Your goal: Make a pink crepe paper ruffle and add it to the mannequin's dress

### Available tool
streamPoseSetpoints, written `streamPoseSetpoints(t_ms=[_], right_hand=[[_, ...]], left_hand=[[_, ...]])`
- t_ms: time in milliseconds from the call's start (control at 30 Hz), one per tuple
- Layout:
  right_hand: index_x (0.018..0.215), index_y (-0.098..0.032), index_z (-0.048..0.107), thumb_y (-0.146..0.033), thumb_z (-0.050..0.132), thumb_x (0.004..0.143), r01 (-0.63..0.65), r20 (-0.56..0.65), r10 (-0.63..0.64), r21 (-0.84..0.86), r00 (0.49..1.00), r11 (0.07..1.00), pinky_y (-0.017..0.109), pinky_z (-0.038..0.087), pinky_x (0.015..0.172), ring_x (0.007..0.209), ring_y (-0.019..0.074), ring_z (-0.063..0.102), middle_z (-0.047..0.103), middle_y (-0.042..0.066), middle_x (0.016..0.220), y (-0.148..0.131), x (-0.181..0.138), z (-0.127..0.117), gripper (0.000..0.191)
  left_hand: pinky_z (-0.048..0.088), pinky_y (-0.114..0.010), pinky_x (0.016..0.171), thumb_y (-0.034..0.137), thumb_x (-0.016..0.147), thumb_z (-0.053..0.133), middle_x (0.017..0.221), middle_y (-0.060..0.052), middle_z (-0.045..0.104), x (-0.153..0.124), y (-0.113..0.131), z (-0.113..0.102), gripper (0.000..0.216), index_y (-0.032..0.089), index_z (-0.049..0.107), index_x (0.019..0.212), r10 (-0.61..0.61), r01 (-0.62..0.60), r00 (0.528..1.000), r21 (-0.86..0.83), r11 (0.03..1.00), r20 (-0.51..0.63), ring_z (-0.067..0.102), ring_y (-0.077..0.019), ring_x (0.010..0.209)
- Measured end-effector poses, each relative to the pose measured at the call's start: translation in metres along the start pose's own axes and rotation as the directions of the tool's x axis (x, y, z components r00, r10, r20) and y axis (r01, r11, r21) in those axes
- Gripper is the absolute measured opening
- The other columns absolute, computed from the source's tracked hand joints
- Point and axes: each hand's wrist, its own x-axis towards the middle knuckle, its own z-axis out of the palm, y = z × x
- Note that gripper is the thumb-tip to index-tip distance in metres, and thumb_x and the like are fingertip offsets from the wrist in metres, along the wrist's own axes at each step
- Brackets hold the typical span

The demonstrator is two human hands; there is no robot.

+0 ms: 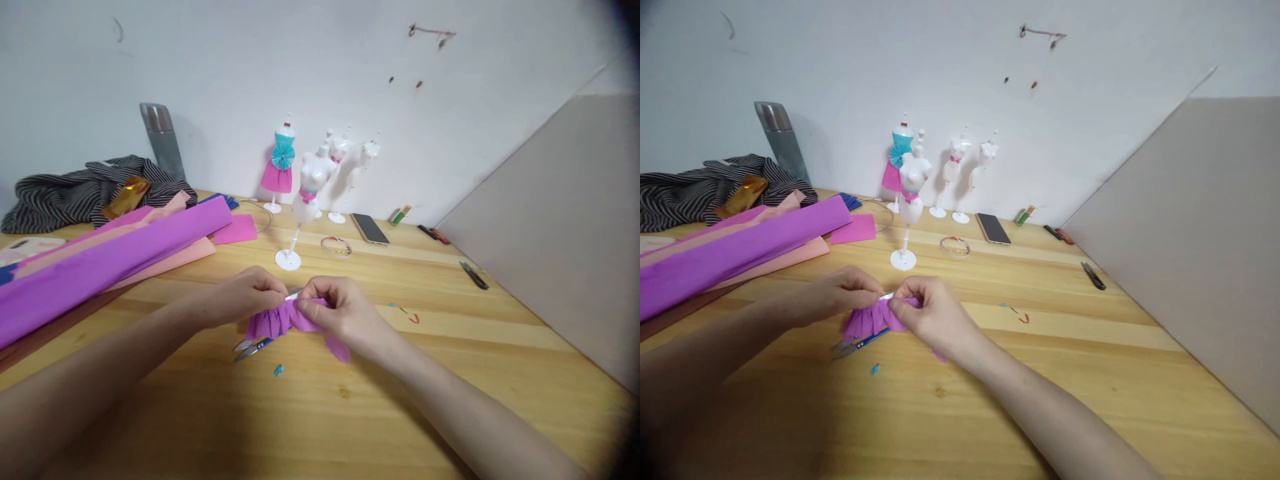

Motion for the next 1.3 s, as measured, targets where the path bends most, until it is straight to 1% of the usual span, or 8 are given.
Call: streamPoseSetpoints(t_ms=[67, 200, 367, 467, 600, 733, 1067, 1300], right_hand=[[0.061, -0.017, 0.058, -0.024, 0.058, 0.074, 0.034, -0.003, -0.034, -0.078, 0.999, 0.996, 0.022, 0.03, 0.044, 0.045, 0.0091, 0.041, 0.054, -0.001, 0.052, -0.001, -0.001, 0.001, 0.015], [0.063, -0.017, 0.058, -0.021, 0.054, 0.076, 0.117, -0.018, -0.124, -0.227, 0.992, 0.967, 0.023, 0.034, 0.048, 0.05, 0.0101, 0.045, 0.058, 0.0, 0.056, -0.002, -0.004, 0.002, 0.015], [0.064, -0.017, 0.057, -0.02, 0.052, 0.079, 0.201, -0.052, -0.237, -0.381, 0.97, 0.903, 0.024, 0.032, 0.049, 0.05, 0.0096, 0.04, 0.055, -0.002, 0.056, -0.005, -0.008, 0.003, 0.016], [0.064, -0.017, 0.056, -0.018, 0.052, 0.078, 0.227, -0.051, -0.267, -0.389, 0.962, 0.893, 0.024, 0.032, 0.049, 0.05, 0.0095, 0.04, 0.053, -0.002, 0.055, -0.007, -0.01, 0.004, 0.015], [0.065, -0.017, 0.056, -0.014, 0.05, 0.078, 0.267, -0.023, -0.296, -0.373, 0.955, 0.889, 0.024, 0.034, 0.051, 0.052, 0.01, 0.045, 0.057, -0.001, 0.058, -0.006, -0.01, 0.006, 0.014], [0.067, -0.016, 0.058, -0.014, 0.051, 0.078, 0.273, -0.051, -0.314, -0.377, 0.948, 0.885, 0.023, 0.036, 0.053, 0.053, 0.0103, 0.047, 0.059, -0.001, 0.06, -0.005, -0.009, 0.005, 0.013], [0.065, -0.017, 0.057, -0.015, 0.049, 0.078, 0.27, -0.027, -0.298, -0.348, 0.954, 0.898, 0.023, 0.033, 0.05, 0.051, 0.0101, 0.045, 0.057, -0.001, 0.057, -0.005, -0.008, 0.005, 0.016], [0.065, -0.017, 0.057, -0.017, 0.051, 0.079, 0.274, -0.038, -0.307, -0.352, 0.951, 0.895, 0.024, 0.035, 0.052, 0.052, 0.0106, 0.046, 0.058, -0.001, 0.058, -0.002, -0.007, 0.006, 0.015]], left_hand=[[0.023, -0.023, 0.047, 0.023, 0.075, 0.045, 0.047, 0.005, 0.04, -0.002, 0.002, 0.001, 0.025, 0.017, 0.044, 0.052, 0.012, -0.012, 1.0, 0.088, 0.996, 0.001, 0.036, -0.0084, 0.046], [0.02, -0.023, 0.046, 0.021, 0.075, 0.042, 0.044, 0.005, 0.038, -0.005, 0.007, 0.004, 0.027, 0.017, 0.037, 0.048, 0.002, 0.019, 0.996, 0.235, 0.972, -0.089, 0.035, -0.0075, 0.044], [0.023, -0.022, 0.045, 0.024, 0.075, 0.043, 0.043, 0.004, 0.039, -0.003, 0.011, 0.007, 0.029, 0.017, 0.035, 0.048, -0.013, 0.055, 0.987, 0.264, 0.963, -0.159, 0.037, -0.0077, 0.044], [0.026, -0.021, 0.046, 0.025, 0.076, 0.043, 0.045, 0.004, 0.042, -0.003, 0.011, 0.007, 0.028, 0.017, 0.039, 0.049, -0.015, 0.055, 0.988, 0.251, 0.967, -0.156, 0.04, -0.0086, 0.045], [0.026, -0.022, 0.046, 0.023, 0.075, 0.042, 0.045, 0.004, 0.041, -0.005, 0.011, 0.007, 0.027, 0.017, 0.039, 0.049, -0.004, 0.044, 0.989, 0.263, 0.964, -0.15, 0.04, -0.0088, 0.045], [0.026, -0.023, 0.046, 0.026, 0.077, 0.042, 0.046, 0.003, 0.041, -0.006, 0.011, 0.007, 0.029, 0.017, 0.04, 0.05, -0.009, 0.047, 0.988, 0.247, 0.968, -0.152, 0.039, -0.0094, 0.046], [0.019, -0.025, 0.047, 0.031, 0.078, 0.042, 0.05, 0.005, 0.026, -0.002, 0.004, 0.006, 0.032, 0.018, 0.029, 0.051, 0.096, -0.045, 0.985, 0.321, 0.946, -0.146, 0.027, -0.0081, 0.049], [0.02, -0.025, 0.047, 0.032, 0.079, 0.042, 0.049, 0.004, 0.028, -0.003, 0.005, 0.008, 0.033, 0.018, 0.03, 0.051, 0.089, -0.038, 0.986, 0.331, 0.943, -0.142, 0.029, -0.0085, 0.049]])
